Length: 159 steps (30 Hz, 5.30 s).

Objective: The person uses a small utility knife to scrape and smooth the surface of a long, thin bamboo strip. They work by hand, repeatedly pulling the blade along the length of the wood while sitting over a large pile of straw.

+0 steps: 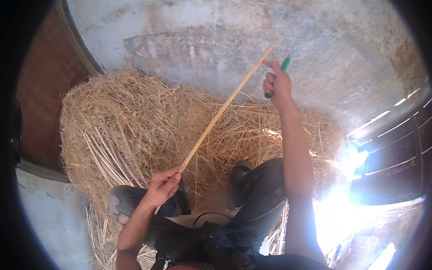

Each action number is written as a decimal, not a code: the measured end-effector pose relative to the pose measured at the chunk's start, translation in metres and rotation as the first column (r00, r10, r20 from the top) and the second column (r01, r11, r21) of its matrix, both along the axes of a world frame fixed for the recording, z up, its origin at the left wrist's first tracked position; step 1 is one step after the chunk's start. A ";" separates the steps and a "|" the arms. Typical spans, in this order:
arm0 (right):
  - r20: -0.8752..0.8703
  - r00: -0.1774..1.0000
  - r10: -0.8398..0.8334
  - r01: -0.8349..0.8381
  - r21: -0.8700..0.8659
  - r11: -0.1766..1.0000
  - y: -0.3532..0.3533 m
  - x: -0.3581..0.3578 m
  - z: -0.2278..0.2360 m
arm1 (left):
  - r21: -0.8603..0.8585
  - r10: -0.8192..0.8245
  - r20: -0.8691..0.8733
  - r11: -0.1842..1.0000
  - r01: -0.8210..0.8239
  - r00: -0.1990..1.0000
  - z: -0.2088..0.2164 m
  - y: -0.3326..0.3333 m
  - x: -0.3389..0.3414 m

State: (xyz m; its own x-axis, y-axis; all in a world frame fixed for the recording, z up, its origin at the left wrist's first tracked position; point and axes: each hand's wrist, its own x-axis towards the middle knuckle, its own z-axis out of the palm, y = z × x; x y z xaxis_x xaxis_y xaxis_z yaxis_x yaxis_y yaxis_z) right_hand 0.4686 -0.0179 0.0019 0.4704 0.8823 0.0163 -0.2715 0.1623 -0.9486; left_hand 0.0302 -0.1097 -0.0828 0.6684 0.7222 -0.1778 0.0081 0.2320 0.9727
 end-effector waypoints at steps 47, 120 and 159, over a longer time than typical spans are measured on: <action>0.857 0.268 0.440 -0.236 -0.384 0.892 -0.029 -0.156 0.000 | -0.358 0.152 0.230 0.932 -0.062 0.961 0.020 0.014 0.004; 0.882 0.458 -0.114 0.069 0.093 0.993 0.001 -0.058 0.006 | -0.298 -0.101 0.089 0.947 0.124 0.991 0.023 -0.002 -0.004; 0.956 0.149 0.255 0.448 -0.295 0.844 0.034 -0.062 -0.008 | -0.292 -0.167 0.055 0.940 0.175 0.984 0.026 -0.012 -0.010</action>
